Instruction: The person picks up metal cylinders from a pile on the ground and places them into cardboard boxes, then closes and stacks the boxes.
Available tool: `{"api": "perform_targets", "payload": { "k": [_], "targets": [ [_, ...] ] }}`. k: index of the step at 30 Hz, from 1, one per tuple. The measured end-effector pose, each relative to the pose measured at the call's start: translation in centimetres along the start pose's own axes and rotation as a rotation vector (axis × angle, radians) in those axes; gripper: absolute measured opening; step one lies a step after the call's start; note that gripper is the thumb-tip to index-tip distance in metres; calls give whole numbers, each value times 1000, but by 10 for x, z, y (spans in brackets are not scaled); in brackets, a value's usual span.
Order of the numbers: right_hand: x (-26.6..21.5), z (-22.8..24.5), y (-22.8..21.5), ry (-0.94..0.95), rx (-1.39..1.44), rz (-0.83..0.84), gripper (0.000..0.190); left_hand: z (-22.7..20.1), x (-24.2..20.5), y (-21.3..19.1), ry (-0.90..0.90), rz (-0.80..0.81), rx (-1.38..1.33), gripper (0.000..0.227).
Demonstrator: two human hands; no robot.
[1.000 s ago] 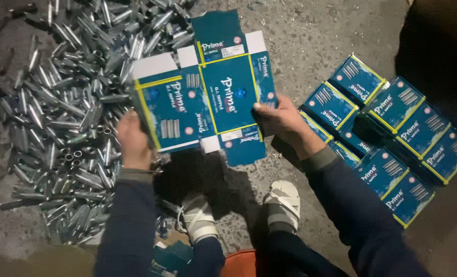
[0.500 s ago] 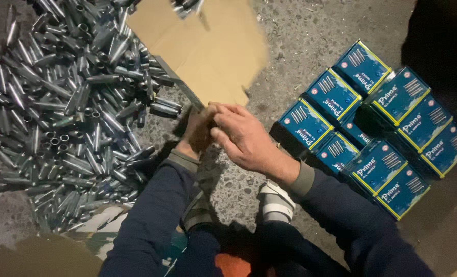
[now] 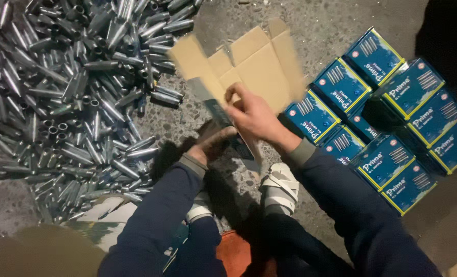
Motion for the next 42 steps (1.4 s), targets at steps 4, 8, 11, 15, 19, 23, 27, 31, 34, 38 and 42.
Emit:
{"api": "perform_targets", "payload": {
  "k": [4,8,11,15,19,23,27,31,34,38,42],
  "targets": [
    [-8,21,4,-136,-288,-125,41,-67,-49,-78,185,-624,-1791,50],
    [4,-71,-47,60,245,-414,44,-51,-77,-132,239,-689,-1971,62],
    [-6,-69,-43,408,536,-349,43,-60,-90,-121,80,-738,-1913,56],
    [-17,-110,-51,339,443,-465,49,-82,-80,-119,64,-775,-2024,63],
    [-42,-68,-29,387,-138,-384,59,-91,-99,-162,-57,-831,-1649,94],
    [-32,-109,-17,314,-111,-312,39,-106,-108,-169,-12,-993,-1511,99],
    [-36,-67,5,-1,225,-142,26,-140,-113,-177,-109,-1005,-1407,115],
    [-43,-32,20,-94,333,218,80,-94,-116,-153,-87,-1042,-1496,109],
    [-42,-51,25,-47,274,294,93,-123,-123,-175,-108,-1062,-1418,110],
    [-49,-28,22,49,282,182,58,-119,-120,-175,-42,-1067,-1354,106],
    [-42,-55,24,153,306,117,48,-124,-122,-180,-39,-1075,-1245,92]
  ]
}}
Point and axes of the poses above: each hand's wrist, its own x-axis towards the middle knuckle, its own y-axis out of the palm, z = x × y, the point moved 8 cm from there along x, towards the middle knuckle, and after that the axes turned 12 degrees about y, right-handed, at the moved point
